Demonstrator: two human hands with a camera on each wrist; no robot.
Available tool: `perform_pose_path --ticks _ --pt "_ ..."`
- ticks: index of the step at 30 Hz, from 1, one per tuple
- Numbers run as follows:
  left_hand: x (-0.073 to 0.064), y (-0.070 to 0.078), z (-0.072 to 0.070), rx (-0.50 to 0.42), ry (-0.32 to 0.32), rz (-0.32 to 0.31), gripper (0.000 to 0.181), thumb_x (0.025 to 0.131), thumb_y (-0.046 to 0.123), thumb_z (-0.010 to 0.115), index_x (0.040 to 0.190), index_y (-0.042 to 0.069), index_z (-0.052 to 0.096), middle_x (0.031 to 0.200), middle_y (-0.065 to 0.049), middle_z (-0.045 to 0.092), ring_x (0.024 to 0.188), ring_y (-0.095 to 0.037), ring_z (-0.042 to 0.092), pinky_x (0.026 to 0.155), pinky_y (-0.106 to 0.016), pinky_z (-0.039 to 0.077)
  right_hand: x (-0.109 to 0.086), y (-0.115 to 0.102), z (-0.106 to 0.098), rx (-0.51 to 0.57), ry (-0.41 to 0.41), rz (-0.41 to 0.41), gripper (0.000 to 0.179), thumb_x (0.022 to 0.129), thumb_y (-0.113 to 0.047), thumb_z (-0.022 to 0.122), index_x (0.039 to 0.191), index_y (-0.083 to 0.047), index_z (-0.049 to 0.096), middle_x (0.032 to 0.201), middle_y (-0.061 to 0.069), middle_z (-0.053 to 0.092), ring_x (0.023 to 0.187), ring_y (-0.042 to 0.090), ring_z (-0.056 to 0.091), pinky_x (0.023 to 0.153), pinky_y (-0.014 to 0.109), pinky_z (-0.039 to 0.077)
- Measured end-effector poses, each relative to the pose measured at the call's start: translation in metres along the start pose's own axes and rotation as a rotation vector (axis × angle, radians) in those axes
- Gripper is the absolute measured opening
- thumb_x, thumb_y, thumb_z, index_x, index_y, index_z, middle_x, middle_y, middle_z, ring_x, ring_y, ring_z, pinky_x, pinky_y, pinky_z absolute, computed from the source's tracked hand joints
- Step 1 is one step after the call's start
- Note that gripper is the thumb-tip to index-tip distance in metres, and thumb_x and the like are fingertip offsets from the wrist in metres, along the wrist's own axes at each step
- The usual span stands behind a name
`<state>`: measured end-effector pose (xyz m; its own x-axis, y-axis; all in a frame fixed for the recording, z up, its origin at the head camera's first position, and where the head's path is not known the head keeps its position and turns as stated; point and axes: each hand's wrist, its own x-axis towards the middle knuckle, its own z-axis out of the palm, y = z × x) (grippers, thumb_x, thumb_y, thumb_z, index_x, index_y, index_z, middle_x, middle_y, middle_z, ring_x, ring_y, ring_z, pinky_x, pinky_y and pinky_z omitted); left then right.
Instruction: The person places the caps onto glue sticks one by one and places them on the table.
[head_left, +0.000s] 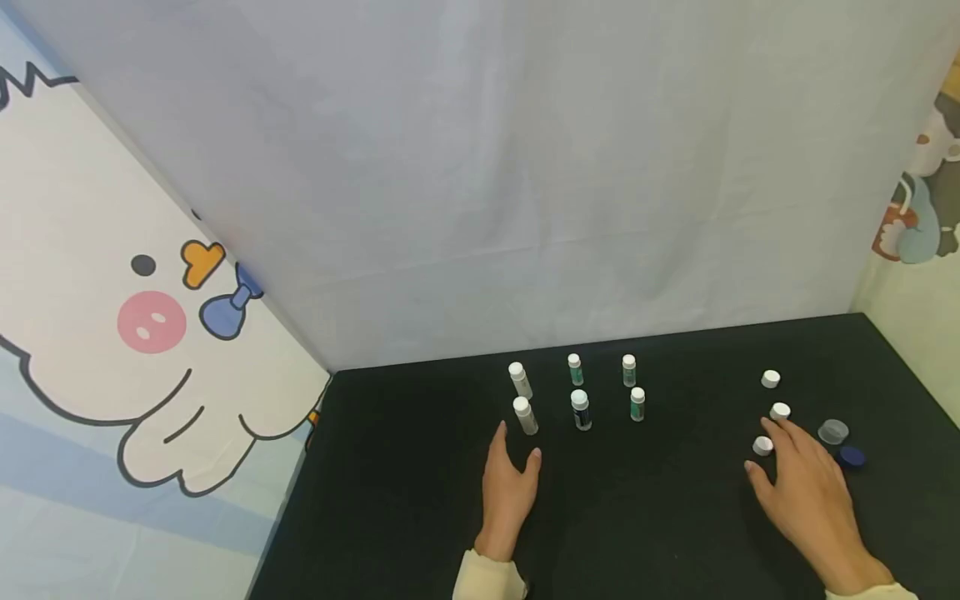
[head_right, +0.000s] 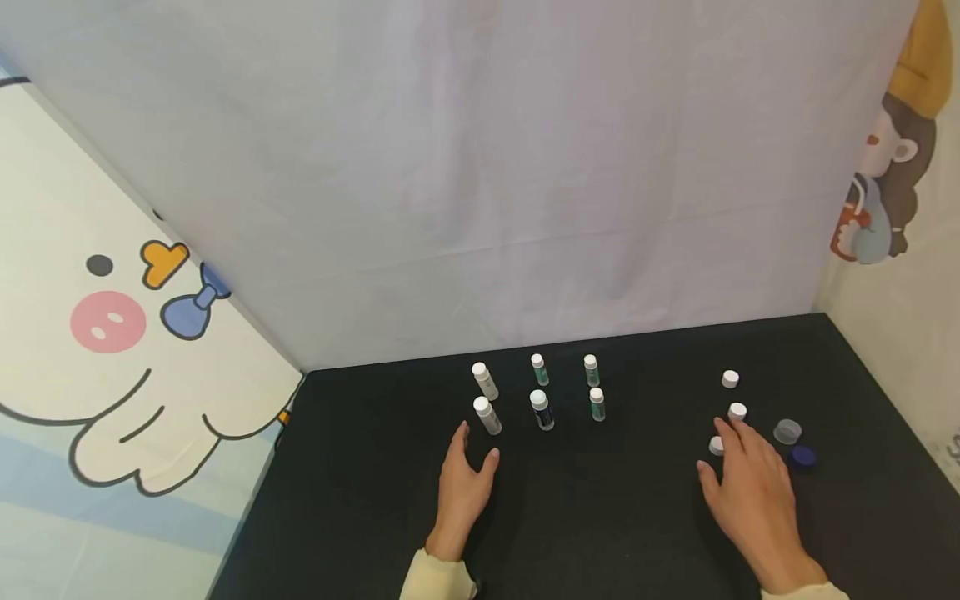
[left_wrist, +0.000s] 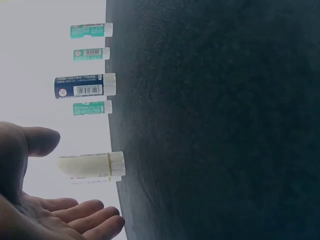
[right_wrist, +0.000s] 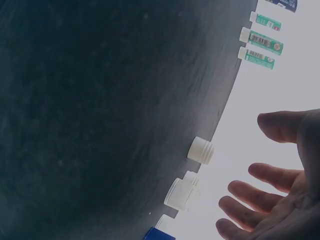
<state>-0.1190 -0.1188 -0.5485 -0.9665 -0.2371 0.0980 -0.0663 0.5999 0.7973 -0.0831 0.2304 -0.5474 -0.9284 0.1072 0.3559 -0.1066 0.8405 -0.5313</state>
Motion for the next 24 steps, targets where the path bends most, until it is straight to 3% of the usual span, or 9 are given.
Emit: perform_pose_path --ticks 8,24 --pt "0.007 0.002 0.003 -0.037 0.026 0.016 0.066 0.096 0.013 0.074 0.152 -0.007 0.047 0.149 -0.03 0.056 0.137 -0.048 0.055 0.111 -0.063 0.044 0.001 0.004 -0.002 0.001 0.016 0.004 0.059 0.078 0.007 0.078 0.131 0.018 0.054 0.135 0.04 0.051 0.12 0.061 0.048 0.096 0.072 0.036" --pt "0.019 0.002 0.008 -0.066 0.032 0.009 0.062 0.096 0.008 0.074 0.149 -0.009 0.049 0.146 -0.032 0.057 0.134 -0.047 0.058 0.109 -0.062 0.046 0.004 0.009 -0.001 0.026 -0.01 0.024 0.05 0.08 0.01 0.074 0.127 0.015 0.058 0.134 0.037 0.052 0.121 0.059 0.049 0.095 0.071 0.039"
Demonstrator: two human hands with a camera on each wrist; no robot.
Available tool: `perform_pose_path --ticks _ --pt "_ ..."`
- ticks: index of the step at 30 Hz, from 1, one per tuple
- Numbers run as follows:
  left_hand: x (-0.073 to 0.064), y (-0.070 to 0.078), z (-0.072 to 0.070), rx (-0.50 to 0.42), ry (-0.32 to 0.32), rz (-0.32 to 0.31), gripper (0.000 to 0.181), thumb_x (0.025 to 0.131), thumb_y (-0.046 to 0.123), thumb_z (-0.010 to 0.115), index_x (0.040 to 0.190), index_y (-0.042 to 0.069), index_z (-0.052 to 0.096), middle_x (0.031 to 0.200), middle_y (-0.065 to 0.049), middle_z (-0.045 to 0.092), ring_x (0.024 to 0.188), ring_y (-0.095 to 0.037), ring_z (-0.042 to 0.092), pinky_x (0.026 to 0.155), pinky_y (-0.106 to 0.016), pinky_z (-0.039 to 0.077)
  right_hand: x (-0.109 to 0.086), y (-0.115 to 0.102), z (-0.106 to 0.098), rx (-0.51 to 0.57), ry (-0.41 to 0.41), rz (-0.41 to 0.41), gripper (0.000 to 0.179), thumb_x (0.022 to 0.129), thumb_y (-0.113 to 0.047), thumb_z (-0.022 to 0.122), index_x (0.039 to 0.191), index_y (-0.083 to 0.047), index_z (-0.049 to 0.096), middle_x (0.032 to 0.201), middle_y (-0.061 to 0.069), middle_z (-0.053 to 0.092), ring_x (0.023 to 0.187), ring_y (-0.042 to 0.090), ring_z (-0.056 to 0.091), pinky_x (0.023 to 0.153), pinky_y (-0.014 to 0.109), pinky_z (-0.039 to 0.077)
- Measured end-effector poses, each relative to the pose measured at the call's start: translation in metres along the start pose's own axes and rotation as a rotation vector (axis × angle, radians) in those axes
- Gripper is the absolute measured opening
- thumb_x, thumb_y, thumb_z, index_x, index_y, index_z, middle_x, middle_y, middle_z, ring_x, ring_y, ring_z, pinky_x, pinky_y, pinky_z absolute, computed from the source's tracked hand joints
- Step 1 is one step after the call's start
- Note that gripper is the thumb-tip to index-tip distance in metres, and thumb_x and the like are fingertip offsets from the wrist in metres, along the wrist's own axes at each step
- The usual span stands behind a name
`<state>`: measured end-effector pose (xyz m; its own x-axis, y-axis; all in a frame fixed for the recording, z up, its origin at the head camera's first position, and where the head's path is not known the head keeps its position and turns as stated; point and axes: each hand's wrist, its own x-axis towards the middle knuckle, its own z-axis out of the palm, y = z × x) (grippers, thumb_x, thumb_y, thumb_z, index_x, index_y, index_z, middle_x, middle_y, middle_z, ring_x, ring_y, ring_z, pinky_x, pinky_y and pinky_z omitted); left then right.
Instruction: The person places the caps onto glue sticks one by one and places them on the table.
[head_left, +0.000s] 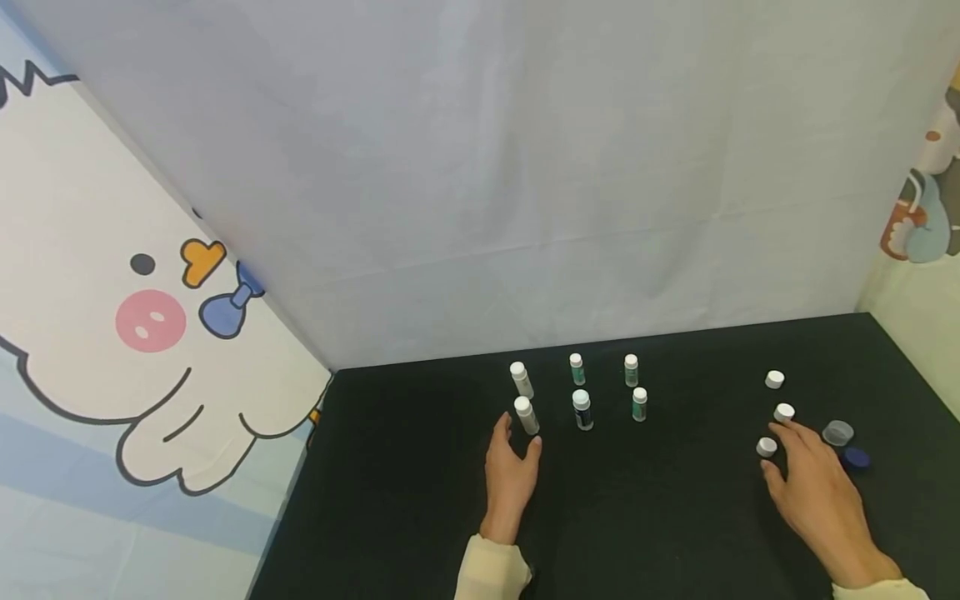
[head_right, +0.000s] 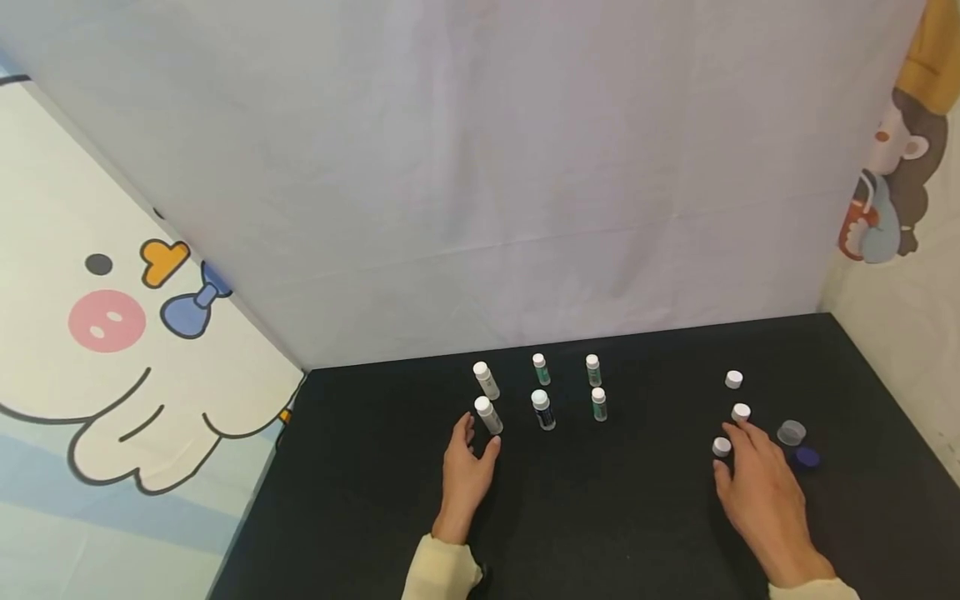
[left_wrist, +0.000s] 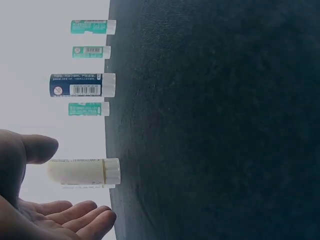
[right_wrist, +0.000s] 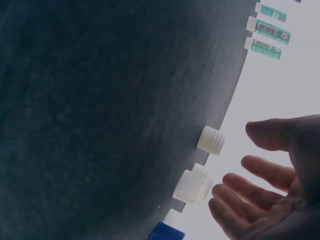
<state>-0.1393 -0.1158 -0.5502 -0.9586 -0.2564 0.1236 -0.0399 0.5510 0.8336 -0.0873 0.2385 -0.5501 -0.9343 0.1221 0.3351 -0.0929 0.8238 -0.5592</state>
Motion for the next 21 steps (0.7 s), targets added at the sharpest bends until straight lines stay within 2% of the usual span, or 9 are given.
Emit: perform_pose_path --ticks 5,15,21 --pt "0.0032 0.0001 0.0026 -0.009 -0.002 0.01 0.061 0.095 0.008 0.074 0.148 -0.009 0.049 0.145 -0.032 0.058 0.133 -0.047 0.06 0.109 -0.061 0.047 -0.0002 0.0013 0.0005 0.006 0.013 -0.017 0.047 0.078 0.013 0.075 0.123 0.014 0.06 0.13 0.036 0.054 0.118 0.057 0.051 0.094 0.069 0.039" --pt "0.0056 0.0038 0.0016 -0.056 0.014 0.025 0.059 0.094 0.004 0.075 0.146 -0.01 0.051 0.141 -0.033 0.06 0.13 -0.048 0.062 0.106 -0.058 0.05 0.0029 0.0013 0.0036 0.015 0.071 -0.124 0.045 0.071 0.019 0.077 0.114 0.015 0.063 0.112 0.038 0.063 0.101 0.057 0.06 0.088 0.064 0.043" --pt "0.0075 0.0058 0.0022 -0.086 0.024 0.047 0.057 0.095 0.001 0.074 0.146 -0.011 0.052 0.14 -0.033 0.061 0.129 -0.048 0.062 0.103 -0.056 0.053 0.0007 0.001 0.0044 0.014 0.079 -0.136 0.045 0.07 0.021 0.077 0.112 0.015 0.063 0.107 0.037 0.064 0.098 0.056 0.062 0.085 0.063 0.044"
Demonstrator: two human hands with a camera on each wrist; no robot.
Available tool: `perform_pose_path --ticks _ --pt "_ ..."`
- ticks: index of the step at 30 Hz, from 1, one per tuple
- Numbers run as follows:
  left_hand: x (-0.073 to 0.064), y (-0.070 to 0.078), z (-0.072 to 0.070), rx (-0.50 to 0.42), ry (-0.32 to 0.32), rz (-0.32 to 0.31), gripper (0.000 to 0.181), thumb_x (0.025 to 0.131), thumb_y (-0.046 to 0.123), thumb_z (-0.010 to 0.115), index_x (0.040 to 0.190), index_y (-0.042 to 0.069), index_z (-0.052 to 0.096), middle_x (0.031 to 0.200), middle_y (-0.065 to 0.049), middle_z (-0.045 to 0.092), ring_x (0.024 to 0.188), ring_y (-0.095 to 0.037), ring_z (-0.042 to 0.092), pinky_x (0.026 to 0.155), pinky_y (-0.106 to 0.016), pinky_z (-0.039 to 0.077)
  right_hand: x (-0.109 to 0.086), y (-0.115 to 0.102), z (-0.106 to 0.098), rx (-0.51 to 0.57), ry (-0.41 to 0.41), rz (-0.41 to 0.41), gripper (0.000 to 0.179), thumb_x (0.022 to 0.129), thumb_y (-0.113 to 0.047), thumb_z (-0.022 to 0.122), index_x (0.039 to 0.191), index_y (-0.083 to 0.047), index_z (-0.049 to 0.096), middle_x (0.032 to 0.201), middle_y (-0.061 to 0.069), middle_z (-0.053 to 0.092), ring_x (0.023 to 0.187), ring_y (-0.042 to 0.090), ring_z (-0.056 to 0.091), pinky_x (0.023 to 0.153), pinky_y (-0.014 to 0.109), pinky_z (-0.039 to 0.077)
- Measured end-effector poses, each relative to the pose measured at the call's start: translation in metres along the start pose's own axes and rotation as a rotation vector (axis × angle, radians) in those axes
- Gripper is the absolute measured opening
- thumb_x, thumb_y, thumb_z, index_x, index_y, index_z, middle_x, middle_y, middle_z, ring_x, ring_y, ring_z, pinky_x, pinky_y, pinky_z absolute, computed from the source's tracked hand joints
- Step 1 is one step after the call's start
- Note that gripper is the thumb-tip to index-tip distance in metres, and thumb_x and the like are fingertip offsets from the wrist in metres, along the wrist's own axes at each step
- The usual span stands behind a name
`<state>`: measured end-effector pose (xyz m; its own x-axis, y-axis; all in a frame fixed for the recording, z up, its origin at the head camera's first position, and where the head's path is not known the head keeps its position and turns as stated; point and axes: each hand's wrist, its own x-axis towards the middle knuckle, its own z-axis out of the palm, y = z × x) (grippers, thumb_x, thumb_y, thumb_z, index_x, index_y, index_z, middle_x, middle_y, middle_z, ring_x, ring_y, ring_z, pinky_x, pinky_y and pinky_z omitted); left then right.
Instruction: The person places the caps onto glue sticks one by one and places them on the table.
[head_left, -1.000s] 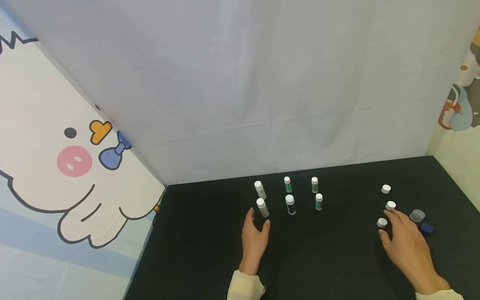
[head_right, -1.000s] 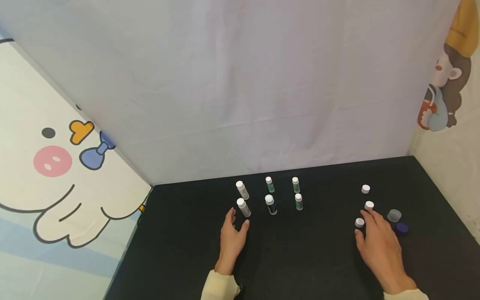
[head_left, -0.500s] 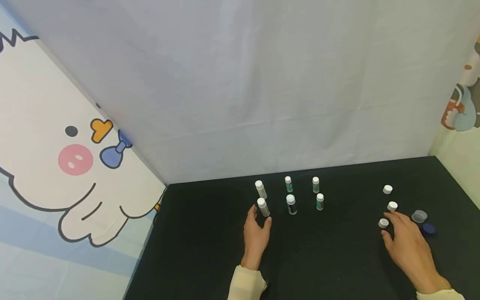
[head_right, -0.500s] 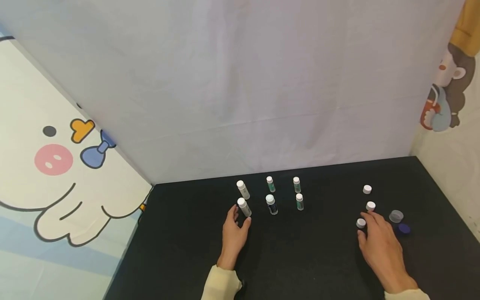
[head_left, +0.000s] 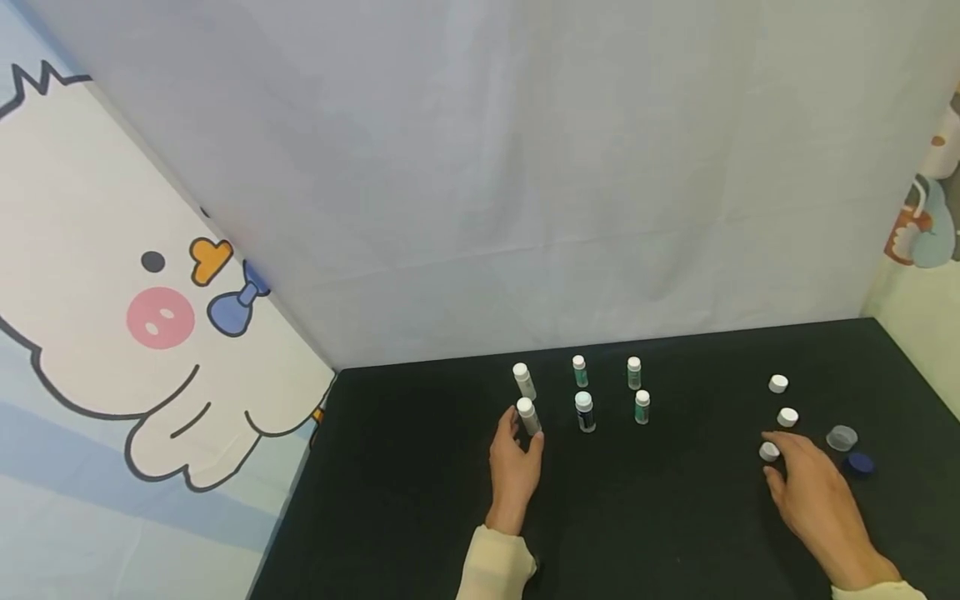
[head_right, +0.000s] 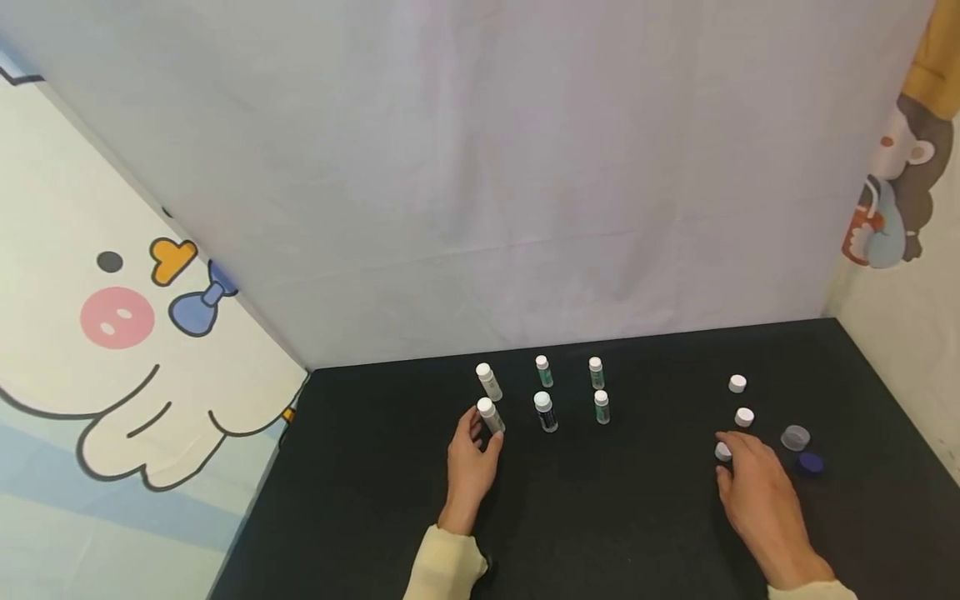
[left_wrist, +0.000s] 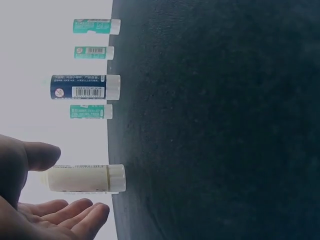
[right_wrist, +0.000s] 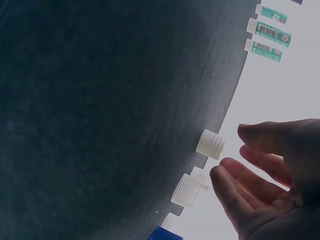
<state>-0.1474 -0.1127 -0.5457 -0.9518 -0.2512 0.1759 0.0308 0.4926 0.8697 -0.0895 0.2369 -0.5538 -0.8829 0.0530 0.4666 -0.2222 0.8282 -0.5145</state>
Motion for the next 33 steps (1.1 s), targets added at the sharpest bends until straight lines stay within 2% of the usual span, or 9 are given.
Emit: perform_pose_path --ticks 8,13,20,26,33 --pt "0.001 -0.001 0.007 0.033 0.029 0.06 0.052 0.093 -0.004 0.072 0.14 -0.013 0.054 0.134 -0.035 0.064 0.123 -0.049 0.066 0.097 -0.055 0.056 -0.003 0.001 0.0 0.002 -0.017 0.025 0.04 0.07 0.021 0.077 0.108 0.012 0.066 0.106 0.037 0.066 0.096 0.057 0.062 0.08 0.066 0.046" --pt "0.002 -0.003 0.01 0.007 0.012 0.01 0.05 0.095 -0.004 0.071 0.141 -0.01 0.056 0.136 -0.033 0.064 0.126 -0.047 0.065 0.1 -0.054 0.055 -0.004 0.002 -0.001 0.0 -0.042 0.051 0.039 0.072 0.019 0.077 0.109 0.011 0.067 0.108 0.037 0.066 0.097 0.057 0.062 0.081 0.067 0.046" --pt "0.005 -0.002 0.015 0.025 0.025 -0.007 0.046 0.095 -0.003 0.072 0.138 -0.009 0.059 0.132 -0.031 0.067 0.122 -0.044 0.068 0.098 -0.051 0.057 0.0 0.001 -0.001 -0.01 -0.098 0.079 0.039 0.074 0.019 0.075 0.111 0.014 0.066 0.109 0.035 0.063 0.099 0.055 0.063 0.08 0.067 0.047" --pt "0.009 -0.001 0.016 0.045 0.036 0.001 0.039 0.095 -0.001 0.072 0.133 -0.008 0.063 0.125 -0.029 0.07 0.116 -0.041 0.072 0.095 -0.049 0.059 0.003 0.002 0.0 -0.015 -0.076 0.081 0.034 0.072 0.021 0.074 0.104 0.012 0.07 0.1 0.031 0.063 0.09 0.052 0.064 0.07 0.067 0.048" --pt "0.013 -0.003 0.015 0.035 0.054 -0.002 0.029 0.095 -0.001 0.073 0.124 -0.006 0.067 0.118 -0.027 0.073 0.108 -0.039 0.075 0.092 -0.048 0.06 0.006 0.002 0.002 -0.012 -0.049 0.065 0.033 0.07 0.02 0.075 0.101 0.011 0.071 0.097 0.03 0.064 0.088 0.052 0.065 0.068 0.067 0.048"
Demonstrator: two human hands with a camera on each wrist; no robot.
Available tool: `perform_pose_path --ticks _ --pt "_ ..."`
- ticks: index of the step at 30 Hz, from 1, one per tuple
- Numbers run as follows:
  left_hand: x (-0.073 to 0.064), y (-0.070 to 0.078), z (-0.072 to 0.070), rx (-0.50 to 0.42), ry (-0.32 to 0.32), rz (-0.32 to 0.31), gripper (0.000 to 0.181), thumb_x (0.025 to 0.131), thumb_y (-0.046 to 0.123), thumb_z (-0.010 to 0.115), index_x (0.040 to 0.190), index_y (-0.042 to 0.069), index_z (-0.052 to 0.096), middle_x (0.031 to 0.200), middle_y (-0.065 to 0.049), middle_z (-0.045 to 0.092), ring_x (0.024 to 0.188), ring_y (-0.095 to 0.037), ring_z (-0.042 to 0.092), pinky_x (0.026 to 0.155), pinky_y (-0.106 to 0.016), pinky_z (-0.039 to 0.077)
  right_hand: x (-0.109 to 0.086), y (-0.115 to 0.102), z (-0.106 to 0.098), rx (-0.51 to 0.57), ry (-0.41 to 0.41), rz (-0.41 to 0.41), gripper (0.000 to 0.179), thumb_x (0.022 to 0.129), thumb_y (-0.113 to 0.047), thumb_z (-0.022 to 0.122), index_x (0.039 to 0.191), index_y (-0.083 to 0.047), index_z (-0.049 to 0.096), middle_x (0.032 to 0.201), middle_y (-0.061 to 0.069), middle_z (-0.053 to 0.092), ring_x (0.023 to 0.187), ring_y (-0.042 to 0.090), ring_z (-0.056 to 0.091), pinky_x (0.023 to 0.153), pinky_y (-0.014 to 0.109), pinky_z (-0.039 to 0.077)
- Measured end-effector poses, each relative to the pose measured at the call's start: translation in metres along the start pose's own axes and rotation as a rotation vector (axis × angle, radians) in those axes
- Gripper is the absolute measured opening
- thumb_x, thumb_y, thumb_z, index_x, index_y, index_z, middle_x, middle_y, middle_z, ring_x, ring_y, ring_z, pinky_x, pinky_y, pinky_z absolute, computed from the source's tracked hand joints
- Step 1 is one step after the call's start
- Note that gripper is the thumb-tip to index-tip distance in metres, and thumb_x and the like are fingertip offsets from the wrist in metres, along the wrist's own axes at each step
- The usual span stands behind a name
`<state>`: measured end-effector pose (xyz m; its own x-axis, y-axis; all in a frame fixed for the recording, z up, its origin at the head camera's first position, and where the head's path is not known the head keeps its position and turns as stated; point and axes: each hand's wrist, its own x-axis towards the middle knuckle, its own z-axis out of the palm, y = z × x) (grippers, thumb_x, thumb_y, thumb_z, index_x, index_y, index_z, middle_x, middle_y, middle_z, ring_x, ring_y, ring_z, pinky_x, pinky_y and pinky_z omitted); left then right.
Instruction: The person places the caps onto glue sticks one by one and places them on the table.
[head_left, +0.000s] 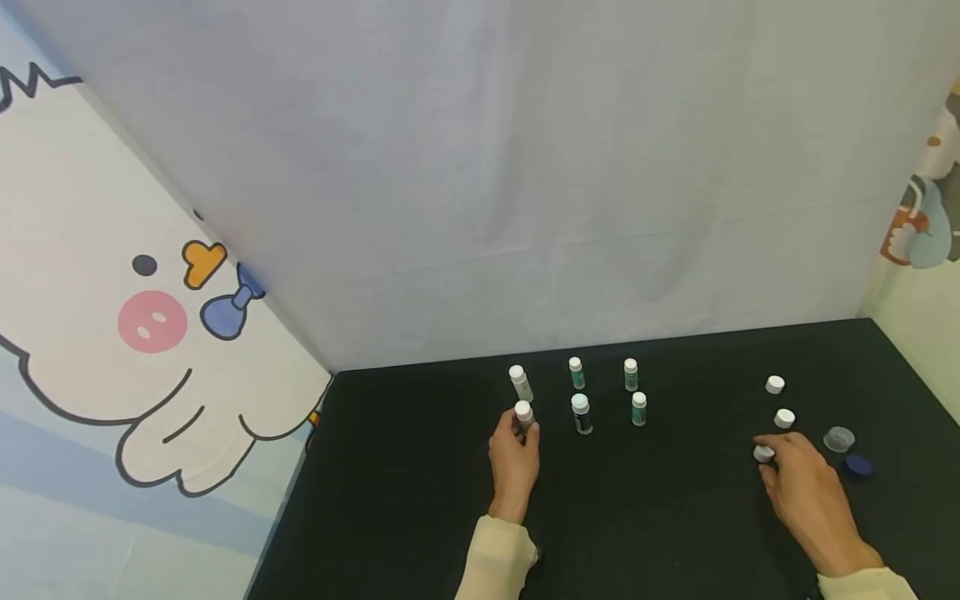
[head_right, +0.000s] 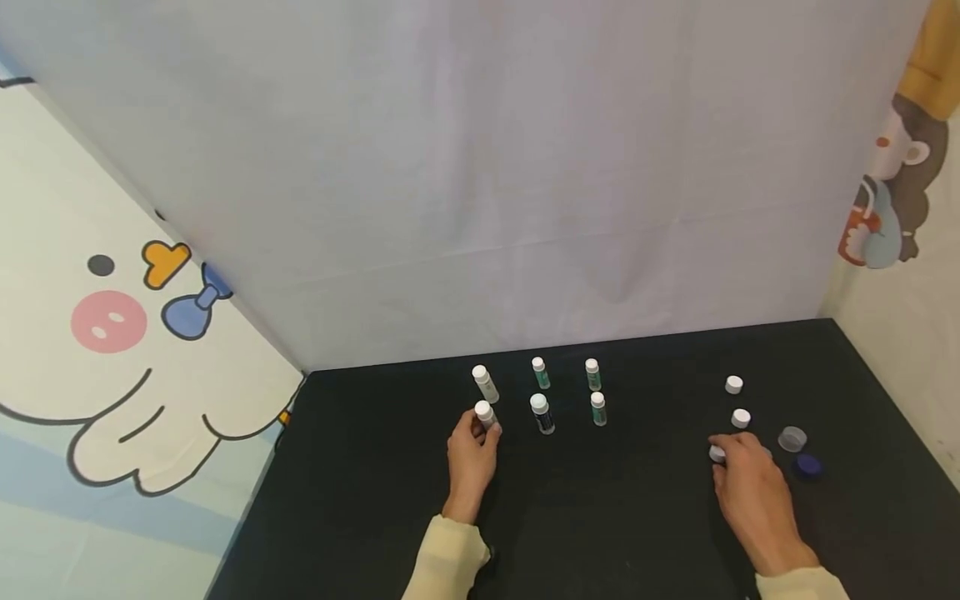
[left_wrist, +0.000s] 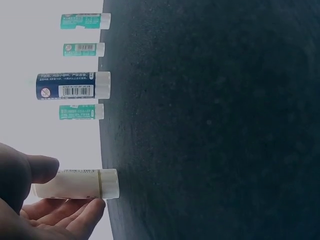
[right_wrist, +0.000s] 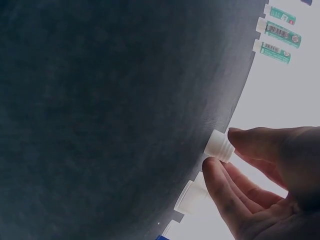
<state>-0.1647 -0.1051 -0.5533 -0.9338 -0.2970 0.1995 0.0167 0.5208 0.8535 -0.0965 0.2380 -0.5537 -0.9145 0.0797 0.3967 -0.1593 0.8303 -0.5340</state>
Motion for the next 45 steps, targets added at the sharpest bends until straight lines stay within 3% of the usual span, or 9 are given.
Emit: perform_pose_path --ticks 15,21,33,40,45 --pt "0.003 -0.002 0.002 0.005 0.023 0.014 0.022 0.094 -0.004 0.073 0.116 -0.005 0.07 0.111 -0.024 0.076 0.1 -0.036 0.077 0.085 -0.048 0.062 0.002 0.003 -0.015 -0.016 0.073 0.072 0.032 0.073 0.02 0.074 0.104 0.012 0.07 0.097 0.033 0.064 0.082 0.05 0.065 0.069 0.064 0.047" --pt "0.003 -0.002 0.0 0.002 0.023 0.014 0.022 0.094 -0.004 0.073 0.116 -0.004 0.07 0.111 -0.023 0.076 0.1 -0.035 0.077 0.086 -0.047 0.062 0.004 0.007 -0.019 -0.053 0.064 0.136 0.028 0.076 0.018 0.069 0.103 0.014 0.069 0.099 0.036 0.063 0.087 0.057 0.059 0.072 0.067 0.043" --pt "0.002 -0.003 -0.001 -0.009 0.009 0.006 0.022 0.095 -0.004 0.073 0.116 -0.004 0.07 0.111 -0.022 0.076 0.1 -0.033 0.077 0.086 -0.046 0.062 0.003 0.017 -0.02 -0.075 0.042 0.141 0.023 0.074 0.02 0.068 0.097 0.018 0.067 0.082 0.03 0.057 0.077 0.057 0.057 0.07 0.067 0.041" --pt "0.0 -0.003 -0.003 -0.026 0.01 0.027 0.022 0.095 -0.005 0.073 0.116 -0.002 0.071 0.11 -0.021 0.076 0.099 -0.032 0.078 0.085 -0.045 0.062 0.002 0.016 -0.022 -0.056 0.085 0.136 0.022 0.072 0.019 0.07 0.094 0.016 0.068 0.083 0.032 0.06 0.077 0.06 0.058 0.071 0.068 0.04" --pt "-0.002 -0.003 -0.004 -0.029 0.012 0.029 0.023 0.093 -0.007 0.073 0.116 -0.002 0.071 0.112 -0.022 0.076 0.101 -0.033 0.077 0.085 -0.046 0.062 0.004 0.011 -0.024 -0.07 0.036 0.202 0.024 0.076 0.016 0.072 0.1 0.016 0.068 0.092 0.036 0.062 0.086 0.061 0.058 0.073 0.068 0.041"
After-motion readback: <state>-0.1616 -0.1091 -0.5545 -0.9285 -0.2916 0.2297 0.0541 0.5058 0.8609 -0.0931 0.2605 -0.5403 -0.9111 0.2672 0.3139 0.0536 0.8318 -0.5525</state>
